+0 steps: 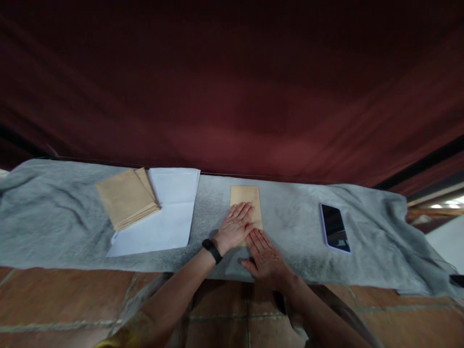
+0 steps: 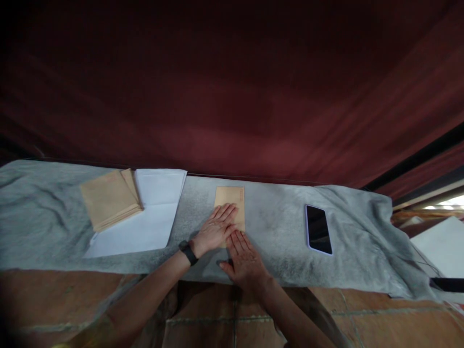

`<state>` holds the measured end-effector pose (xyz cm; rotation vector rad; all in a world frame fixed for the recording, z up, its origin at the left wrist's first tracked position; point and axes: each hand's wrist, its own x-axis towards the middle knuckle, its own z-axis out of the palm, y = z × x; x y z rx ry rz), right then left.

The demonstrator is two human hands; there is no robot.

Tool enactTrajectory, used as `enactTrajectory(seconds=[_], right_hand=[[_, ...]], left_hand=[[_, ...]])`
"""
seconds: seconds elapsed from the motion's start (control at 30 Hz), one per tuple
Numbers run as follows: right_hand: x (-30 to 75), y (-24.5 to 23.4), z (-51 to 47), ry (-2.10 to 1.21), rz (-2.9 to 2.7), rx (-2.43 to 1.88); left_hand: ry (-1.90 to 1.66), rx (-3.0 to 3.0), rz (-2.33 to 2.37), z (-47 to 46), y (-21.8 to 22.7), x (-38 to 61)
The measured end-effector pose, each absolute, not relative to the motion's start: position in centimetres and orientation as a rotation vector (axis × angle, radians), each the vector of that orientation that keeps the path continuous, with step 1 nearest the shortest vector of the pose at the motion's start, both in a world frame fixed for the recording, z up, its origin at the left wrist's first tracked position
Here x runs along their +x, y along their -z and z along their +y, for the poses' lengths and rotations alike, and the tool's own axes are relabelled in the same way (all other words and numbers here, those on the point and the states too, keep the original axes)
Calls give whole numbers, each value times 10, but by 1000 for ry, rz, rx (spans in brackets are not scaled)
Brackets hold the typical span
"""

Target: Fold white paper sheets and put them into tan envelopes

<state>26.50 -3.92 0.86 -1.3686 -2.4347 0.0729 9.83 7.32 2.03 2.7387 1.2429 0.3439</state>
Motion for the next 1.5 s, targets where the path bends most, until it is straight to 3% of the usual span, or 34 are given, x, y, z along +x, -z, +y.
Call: enactTrajectory(seconds=[0.6, 0.97, 1.5], right_hand=[[289, -31, -29, -597, -2178, -1228], [291, -41, -22, -708, -2148, -1245], [304, -29, 18, -241, -1848, -1775]], left_hand=[[-325, 2800, 1077, 97, -26, 111], [-279, 2843, 970, 84, -25, 109], [-282, 2829, 743, 32, -36, 97]])
